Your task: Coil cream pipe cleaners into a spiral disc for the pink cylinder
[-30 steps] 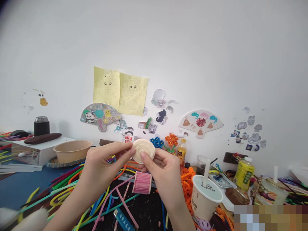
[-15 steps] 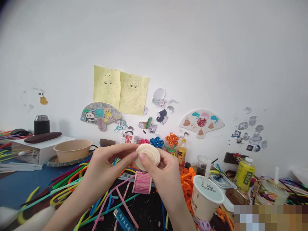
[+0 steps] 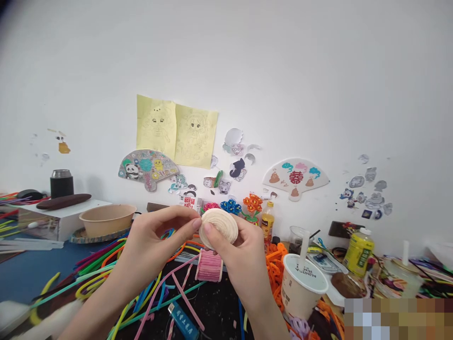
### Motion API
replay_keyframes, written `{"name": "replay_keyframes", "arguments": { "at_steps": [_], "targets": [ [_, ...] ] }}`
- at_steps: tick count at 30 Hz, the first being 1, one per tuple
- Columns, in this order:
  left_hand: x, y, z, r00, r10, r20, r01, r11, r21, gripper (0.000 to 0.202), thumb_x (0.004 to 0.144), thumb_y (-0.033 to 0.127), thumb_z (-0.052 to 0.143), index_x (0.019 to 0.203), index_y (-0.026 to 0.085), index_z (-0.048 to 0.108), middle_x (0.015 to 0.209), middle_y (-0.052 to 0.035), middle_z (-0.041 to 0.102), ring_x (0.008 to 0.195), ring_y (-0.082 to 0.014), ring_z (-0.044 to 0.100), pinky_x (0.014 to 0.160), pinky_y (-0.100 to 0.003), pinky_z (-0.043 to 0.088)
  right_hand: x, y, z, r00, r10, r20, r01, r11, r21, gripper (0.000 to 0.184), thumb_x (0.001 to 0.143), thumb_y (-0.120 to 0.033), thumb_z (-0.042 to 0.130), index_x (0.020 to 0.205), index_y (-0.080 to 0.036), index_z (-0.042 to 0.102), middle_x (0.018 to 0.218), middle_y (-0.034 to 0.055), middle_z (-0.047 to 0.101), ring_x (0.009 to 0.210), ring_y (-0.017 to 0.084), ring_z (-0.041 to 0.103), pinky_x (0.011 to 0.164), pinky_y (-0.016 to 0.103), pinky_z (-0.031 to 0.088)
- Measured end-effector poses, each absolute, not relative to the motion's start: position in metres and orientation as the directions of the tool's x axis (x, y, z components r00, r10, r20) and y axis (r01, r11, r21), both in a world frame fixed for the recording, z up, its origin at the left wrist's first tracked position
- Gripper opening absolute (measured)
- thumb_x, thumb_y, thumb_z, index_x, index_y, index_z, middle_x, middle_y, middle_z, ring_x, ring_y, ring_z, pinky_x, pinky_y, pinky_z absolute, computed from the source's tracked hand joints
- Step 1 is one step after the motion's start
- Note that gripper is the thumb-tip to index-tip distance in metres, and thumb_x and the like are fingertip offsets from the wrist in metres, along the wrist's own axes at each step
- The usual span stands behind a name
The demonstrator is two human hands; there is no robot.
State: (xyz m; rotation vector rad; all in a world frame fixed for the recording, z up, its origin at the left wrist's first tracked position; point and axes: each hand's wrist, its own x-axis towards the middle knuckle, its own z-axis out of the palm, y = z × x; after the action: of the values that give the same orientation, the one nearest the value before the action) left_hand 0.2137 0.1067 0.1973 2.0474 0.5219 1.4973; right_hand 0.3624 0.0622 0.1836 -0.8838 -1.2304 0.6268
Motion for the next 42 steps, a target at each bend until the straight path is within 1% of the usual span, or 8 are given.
{"name": "replay_keyframes", "arguments": {
  "at_steps": [10, 12, 14, 22, 26, 31, 37, 42],
  "targets": [
    [0.2114, 0.1017, 0.1967, 0.276, 0.368, 0.888, 0.116, -0.930, 0.349, 0.011, 0.088, 0.012, 0.067, 0.079, 0.015, 0.073, 0.068, 0.0013, 0.069, 0.062, -0.0090, 0.061, 0.060, -0.019, 0.046, 0.3597, 0.0574, 0.1839, 0.305, 0.738, 0.601, 0.220, 0.560, -0.799, 0.024, 0.079, -0.040, 0.077, 0.076, -0.016, 0.077, 0.070, 0.0034, 0.070, 0.065, 0.017, 0.060, 0.058, 0.026, 0.052],
    [0.2113, 0.1020, 0.1974, 0.277, 0.342, 0.898, 0.120, -0.940, 0.321, 0.012, 0.088, 0.011, 0.067, 0.079, 0.014, 0.073, 0.069, 0.0005, 0.070, 0.062, -0.0091, 0.061, 0.060, -0.020, 0.046, 0.3592, 0.0578, 0.1835, 0.316, 0.731, 0.605, 0.227, 0.561, -0.796, 0.024, 0.079, -0.040, 0.077, 0.077, -0.016, 0.077, 0.070, 0.0031, 0.070, 0.065, 0.017, 0.060, 0.058, 0.025, 0.052],
    [0.2114, 0.1028, 0.1982, 0.283, 0.356, 0.891, 0.122, -0.934, 0.334, 0.012, 0.088, 0.011, 0.066, 0.079, 0.014, 0.073, 0.069, 0.0004, 0.070, 0.062, -0.0094, 0.061, 0.061, -0.020, 0.047, 0.3594, 0.0585, 0.1829, 0.318, 0.739, 0.594, 0.203, 0.559, -0.804, 0.023, 0.078, -0.040, 0.079, 0.078, -0.016, 0.078, 0.071, 0.0031, 0.071, 0.066, 0.017, 0.061, 0.059, 0.025, 0.053],
    [0.2085, 0.1065, 0.1979, 0.281, 0.530, 0.800, 0.058, -0.841, 0.538, 0.009, 0.088, 0.018, 0.066, 0.080, 0.017, 0.070, 0.070, 0.0025, 0.071, 0.063, -0.0102, 0.063, 0.061, -0.020, 0.049, 0.3652, 0.0605, 0.1825, 0.249, 0.830, 0.499, -0.009, 0.518, -0.856, 0.027, 0.075, -0.039, 0.083, 0.093, -0.019, 0.081, 0.083, 0.0055, 0.078, 0.072, 0.021, 0.069, 0.065, 0.030, 0.061],
    [0.2072, 0.1086, 0.1992, 0.335, 0.589, 0.735, 0.045, -0.789, 0.612, 0.009, 0.088, 0.025, 0.066, 0.084, 0.018, 0.071, 0.072, 0.0014, 0.072, 0.065, -0.0126, 0.064, 0.062, -0.023, 0.049, 0.3647, 0.0600, 0.1847, 0.244, 0.827, 0.506, 0.043, 0.512, -0.858, 0.024, 0.075, -0.038, 0.082, 0.090, -0.019, 0.081, 0.083, 0.0051, 0.078, 0.076, 0.021, 0.070, 0.068, 0.027, 0.060],
    [0.2087, 0.1101, 0.2005, 0.409, 0.604, 0.684, 0.048, -0.763, 0.644, 0.016, 0.090, 0.032, 0.063, 0.084, 0.018, 0.068, 0.073, 0.0007, 0.066, 0.067, -0.0140, 0.059, 0.062, -0.026, 0.046, 0.3650, 0.0612, 0.1840, 0.233, 0.820, 0.522, 0.092, 0.516, -0.852, 0.023, 0.075, -0.038, 0.081, 0.085, -0.018, 0.080, 0.082, 0.0056, 0.077, 0.078, 0.021, 0.068, 0.070, 0.027, 0.058],
    [0.2106, 0.1102, 0.2006, 0.448, 0.612, 0.652, 0.088, -0.756, 0.649, 0.016, 0.089, 0.029, 0.058, 0.077, 0.019, 0.061, 0.068, 0.0031, 0.056, 0.063, -0.0128, 0.048, 0.057, -0.026, 0.038, 0.3666, 0.0591, 0.1857, 0.219, 0.814, 0.538, 0.181, 0.508, -0.842, 0.020, 0.075, -0.036, 0.080, 0.079, -0.016, 0.079, 0.075, 0.0048, 0.073, 0.070, 0.019, 0.064, 0.062, 0.024, 0.056],
    [0.2133, 0.1088, 0.1998, 0.447, 0.629, 0.636, 0.108, -0.743, 0.660, 0.016, 0.087, 0.026, 0.054, 0.073, 0.019, 0.053, 0.065, 0.0043, 0.049, 0.061, -0.0125, 0.043, 0.055, -0.026, 0.034, 0.3654, 0.0592, 0.1876, 0.194, 0.816, 0.545, 0.204, 0.510, -0.836, 0.020, 0.077, -0.036, 0.078, 0.081, -0.017, 0.081, 0.073, 0.0038, 0.073, 0.067, 0.018, 0.064, 0.060, 0.025, 0.055]
  ]
}}
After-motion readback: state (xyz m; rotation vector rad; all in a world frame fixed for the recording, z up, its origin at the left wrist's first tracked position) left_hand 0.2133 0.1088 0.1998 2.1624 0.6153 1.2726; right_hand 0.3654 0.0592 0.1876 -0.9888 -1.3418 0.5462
